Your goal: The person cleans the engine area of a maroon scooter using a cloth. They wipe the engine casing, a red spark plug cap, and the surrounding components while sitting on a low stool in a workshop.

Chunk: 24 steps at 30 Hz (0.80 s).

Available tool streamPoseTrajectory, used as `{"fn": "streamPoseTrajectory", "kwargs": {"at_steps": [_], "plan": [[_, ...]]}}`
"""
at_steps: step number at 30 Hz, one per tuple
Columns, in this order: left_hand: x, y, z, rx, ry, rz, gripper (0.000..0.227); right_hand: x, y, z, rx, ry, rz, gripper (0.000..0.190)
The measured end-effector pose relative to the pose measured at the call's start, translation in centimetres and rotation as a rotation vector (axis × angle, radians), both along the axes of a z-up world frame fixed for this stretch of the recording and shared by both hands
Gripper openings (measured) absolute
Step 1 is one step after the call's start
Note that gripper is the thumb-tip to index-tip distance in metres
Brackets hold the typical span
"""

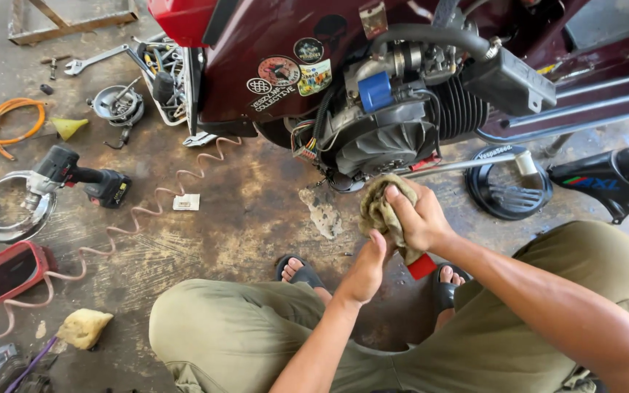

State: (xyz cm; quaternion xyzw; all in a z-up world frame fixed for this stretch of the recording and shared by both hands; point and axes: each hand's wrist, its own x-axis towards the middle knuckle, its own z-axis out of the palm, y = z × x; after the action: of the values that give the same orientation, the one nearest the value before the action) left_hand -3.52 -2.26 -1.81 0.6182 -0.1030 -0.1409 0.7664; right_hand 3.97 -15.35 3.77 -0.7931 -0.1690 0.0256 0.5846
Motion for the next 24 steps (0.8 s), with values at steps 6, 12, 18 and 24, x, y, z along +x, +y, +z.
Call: {"fn": "streamPoseTrajectory", "kwargs": {"at_steps": [6,12,18,24], "plan": [[-0.2,-1.1,-13.1,0.231,-0.133,-0.043,0.082,-0.2,-0.9,-2.0,0.011,0.196,-0.117,0.040],[0.7,0.6,-0.3,0.098,0.398,0.031,0.074,0.3,-2.4,0.5,-0.028,0.233,-0.045,0.033],[2.5,3.1,0.2,0.672,0.373,0.240,0.065,-0.2,-1.9,0.2,-0.151,0.343,0.044,0.027],[3.7,5.1,4.6,0.655,0.270,0.551,0.063,0.2,-0.2,2.3,-0.470,0.574,0.082,0.076]]}}
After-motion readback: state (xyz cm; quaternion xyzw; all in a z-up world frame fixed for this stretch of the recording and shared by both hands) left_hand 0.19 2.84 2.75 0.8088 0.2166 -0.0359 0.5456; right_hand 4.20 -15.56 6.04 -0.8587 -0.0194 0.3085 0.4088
